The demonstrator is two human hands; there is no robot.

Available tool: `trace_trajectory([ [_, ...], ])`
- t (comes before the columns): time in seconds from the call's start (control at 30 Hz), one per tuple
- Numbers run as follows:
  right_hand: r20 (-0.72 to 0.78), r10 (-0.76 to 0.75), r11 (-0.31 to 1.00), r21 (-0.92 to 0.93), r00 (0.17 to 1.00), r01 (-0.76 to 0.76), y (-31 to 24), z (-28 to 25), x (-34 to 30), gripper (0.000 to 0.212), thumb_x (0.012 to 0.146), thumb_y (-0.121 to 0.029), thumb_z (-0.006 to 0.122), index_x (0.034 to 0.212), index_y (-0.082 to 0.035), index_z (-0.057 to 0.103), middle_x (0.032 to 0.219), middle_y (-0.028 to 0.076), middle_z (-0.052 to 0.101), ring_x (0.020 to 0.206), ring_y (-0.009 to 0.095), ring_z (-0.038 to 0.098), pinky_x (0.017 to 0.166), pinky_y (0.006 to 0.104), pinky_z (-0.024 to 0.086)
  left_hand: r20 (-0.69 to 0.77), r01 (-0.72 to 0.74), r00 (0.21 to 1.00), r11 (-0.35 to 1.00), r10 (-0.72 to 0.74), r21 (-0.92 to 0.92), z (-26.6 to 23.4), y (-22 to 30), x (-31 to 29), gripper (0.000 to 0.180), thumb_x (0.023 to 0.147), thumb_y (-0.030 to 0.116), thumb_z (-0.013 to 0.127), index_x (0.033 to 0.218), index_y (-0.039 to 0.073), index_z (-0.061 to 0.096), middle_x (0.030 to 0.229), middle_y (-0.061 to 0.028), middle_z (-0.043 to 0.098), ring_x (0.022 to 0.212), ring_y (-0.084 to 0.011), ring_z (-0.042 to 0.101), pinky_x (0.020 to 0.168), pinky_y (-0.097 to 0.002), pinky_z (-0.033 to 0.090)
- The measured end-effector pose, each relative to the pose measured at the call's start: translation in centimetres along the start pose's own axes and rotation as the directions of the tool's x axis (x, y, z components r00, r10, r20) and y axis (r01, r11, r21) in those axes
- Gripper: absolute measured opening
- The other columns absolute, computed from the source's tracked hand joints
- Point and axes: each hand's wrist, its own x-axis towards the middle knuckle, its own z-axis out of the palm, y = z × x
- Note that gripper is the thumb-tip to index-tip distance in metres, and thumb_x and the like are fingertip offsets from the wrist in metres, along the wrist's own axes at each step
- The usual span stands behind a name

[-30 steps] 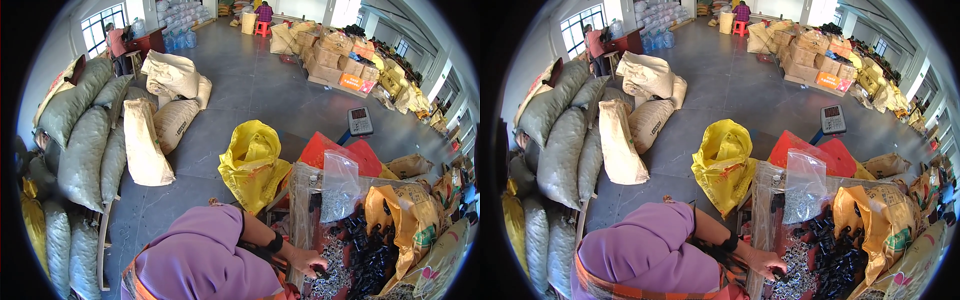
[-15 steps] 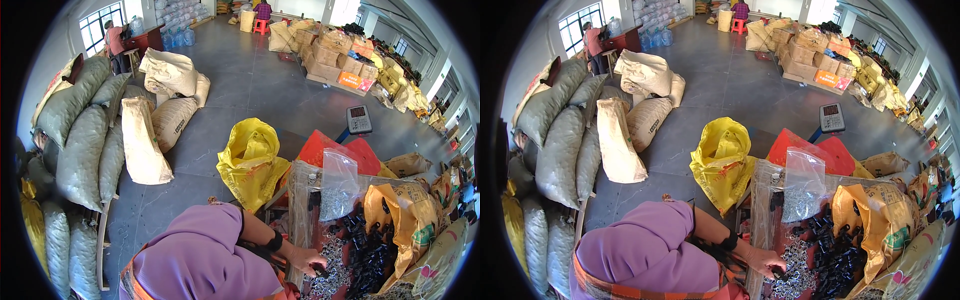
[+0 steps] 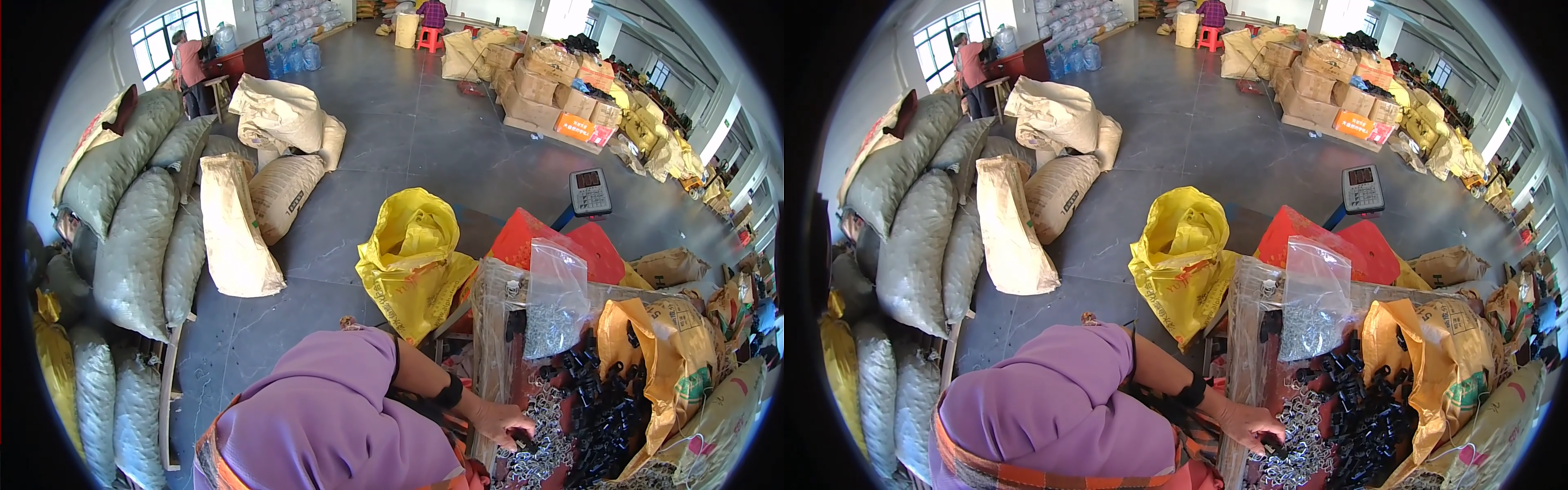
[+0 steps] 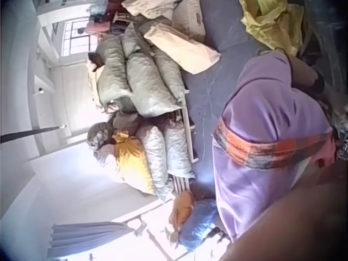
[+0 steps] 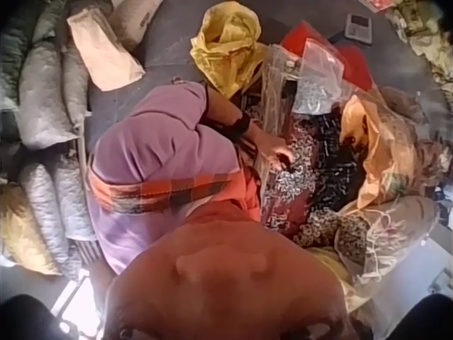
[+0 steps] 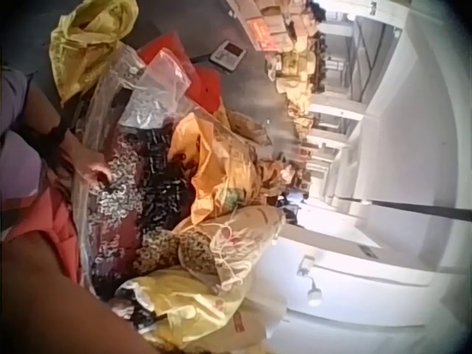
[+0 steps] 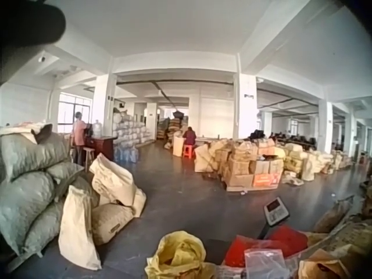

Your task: The person picks up a black plastic component and a metal clip, fits the clip onto the component, and then slides a black plastic sleeve over the assembly. After pressing the parts together, the person places the finished unit into a yellow bag.

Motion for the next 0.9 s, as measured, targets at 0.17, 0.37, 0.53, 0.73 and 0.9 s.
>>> trace_trajectory([
  [0.17,0.005,-0.003,1.0,-0.008,1.0,0.003,0.1,0.0,0.0,0.034,0.076,-0.025,0.057,0.097,0.001,0.053,0.087,0.016,0.054,0.073,0.029,0.054,0.064,0.0389,0.044,-0.012,-0.018,1.0,1.0,0.018,0.015,0.2,-0.1,0.0,0.04,0.071,0.022,0.059,0.099,-0.002,0.044,0.066,-0.009,0.055,0.061,-0.0184,0.054,0.055,-0.0302,0.04],
  [0.37,0.008,-0.009,1.0,-0.008,1.0,0.009,0.0,0.4,0.2,0.034,0.076,-0.025,0.057,0.098,0.001,0.053,0.087,0.016,0.054,0.074,0.029,0.054,0.065,0.039,0.044,0.032,0.04,0.999,0.997,-0.038,-0.059,0.1,-0.3,-0.1,0.048,0.072,0.032,0.058,0.1,-0.004,0.044,0.073,-0.0123,0.053,0.062,-0.0205,0.052,0.055,-0.0305,0.04],
  [0.53,0.012,-0.015,1.0,-0.007,1.0,0.016,-0.2,0.7,0.4,0.035,0.076,-0.025,0.057,0.098,0.001,0.053,0.088,0.016,0.054,0.074,0.029,0.054,0.065,0.0391,0.044,0.054,0.053,0.997,0.994,-0.048,-0.099,0.2,-0.5,0.0,0.052,0.072,0.037,0.057,0.1,-0.005,0.044,0.075,-0.0139,0.051,0.063,-0.0217,0.051,0.054,-0.0311,0.04],
  [0.73,0.02,-0.021,1.0,-0.011,1.0,0.021,-0.3,1.0,0.5,0.035,0.076,-0.026,0.057,0.099,0.001,0.053,0.089,0.016,0.054,0.075,0.029,0.054,0.066,0.0393,0.044,0.036,0.027,0.999,0.997,-0.024,-0.07,0.1,-0.4,0.0,0.052,0.072,0.038,0.057,0.099,-0.005,0.044,0.074,-0.014,0.051,0.063,-0.0217,0.051,0.054,-0.0314,0.04],
  [0.9,0.027,-0.027,1.0,-0.013,0.999,0.027,-0.3,1.3,0.6,0.036,0.076,-0.026,0.057,0.099,0.001,0.052,0.089,0.016,0.054,0.076,0.029,0.054,0.066,0.0394,0.044,0.045,0.03,0.999,0.996,-0.027,-0.078,0.0,0.0,0.1,0.052,0.072,0.038,0.057,0.099,-0.005,0.044,0.073,-0.0141,0.051,0.063,-0.0219,0.052,0.055,-0.0317,0.039],
])
